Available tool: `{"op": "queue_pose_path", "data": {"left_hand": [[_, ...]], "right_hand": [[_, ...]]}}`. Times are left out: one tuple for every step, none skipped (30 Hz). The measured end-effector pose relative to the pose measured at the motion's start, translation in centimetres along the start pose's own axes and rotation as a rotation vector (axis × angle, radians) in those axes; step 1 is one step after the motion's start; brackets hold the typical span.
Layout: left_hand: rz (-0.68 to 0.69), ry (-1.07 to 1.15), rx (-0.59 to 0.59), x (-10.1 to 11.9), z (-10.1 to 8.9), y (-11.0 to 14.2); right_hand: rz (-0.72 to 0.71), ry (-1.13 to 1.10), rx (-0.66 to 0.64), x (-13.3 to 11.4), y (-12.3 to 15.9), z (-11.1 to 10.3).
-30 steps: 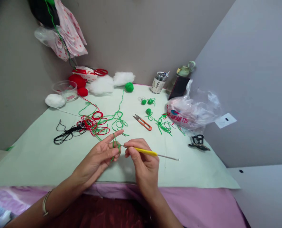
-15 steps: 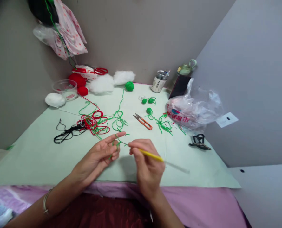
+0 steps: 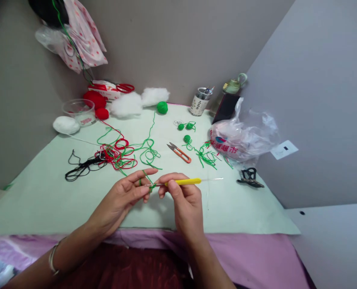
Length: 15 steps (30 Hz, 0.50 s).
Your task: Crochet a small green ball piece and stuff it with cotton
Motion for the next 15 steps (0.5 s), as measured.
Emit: {"op": "queue_pose_path", "data": {"left_hand": [[-0.001,-0.001,-0.003,0.13,0.00,0.03],[-0.001,-0.002,-0.005,0.25,0.01,0.07],[0.000,-0.003,-0.005,0.35,0.01,0.11],[0.003,-0.006,-0.003,0.43,0.00,0.14],[0.007,-0.011,-0.001,0.48,-0.04,0.16],[0.012,-0.017,0.000,0.50,-0.10,0.16],[0.019,-0.025,-0.003,0.49,-0.19,0.15],[0.027,-0.033,-0.010,0.47,-0.29,0.13],[0.037,-0.039,-0.021,0.44,-0.41,0.10],[0.045,-0.046,-0.035,0.40,-0.53,0.08],[0.051,-0.052,-0.050,0.37,-0.65,0.05],[0.054,-0.060,-0.066,0.34,-0.75,0.03],[0.055,-0.070,-0.080,0.33,-0.84,0.01],[0.056,-0.082,-0.089,0.36,-0.90,0.00],[0.057,-0.098,-0.095,0.42,-0.94,-0.02]], "right_hand": [[0.002,-0.010,-0.005,-0.15,-0.03,-0.01],[-0.001,-0.013,-0.011,-0.31,-0.03,0.01],[-0.002,-0.014,-0.018,-0.45,-0.01,0.05],[-0.005,-0.015,-0.024,-0.57,0.02,0.09],[-0.005,-0.019,-0.029,-0.65,0.05,0.14],[-0.004,-0.028,-0.031,-0.71,0.07,0.18],[0.001,-0.039,-0.030,-0.72,0.08,0.21],[0.009,-0.050,-0.027,-0.71,0.05,0.24],[0.018,-0.063,-0.021,-0.69,0.00,0.26],[0.029,-0.078,-0.016,-0.67,-0.08,0.27],[0.041,-0.094,-0.010,-0.65,-0.17,0.29],[0.053,-0.111,-0.006,-0.65,-0.26,0.30],[0.066,-0.128,-0.004,-0.65,-0.34,0.33],[0.078,-0.145,-0.006,-0.67,-0.40,0.36],[0.090,-0.158,-0.008,-0.70,-0.44,0.39]]}}
Point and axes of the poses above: each hand's wrist, its own y-axis away from the middle knuckle, its own z-axis out of the palm, x = y × z, the point moved 5 cm from there along -y, towards the middle knuckle, and after that the axes turned 13 degrees about x, right-handed, at the moved point
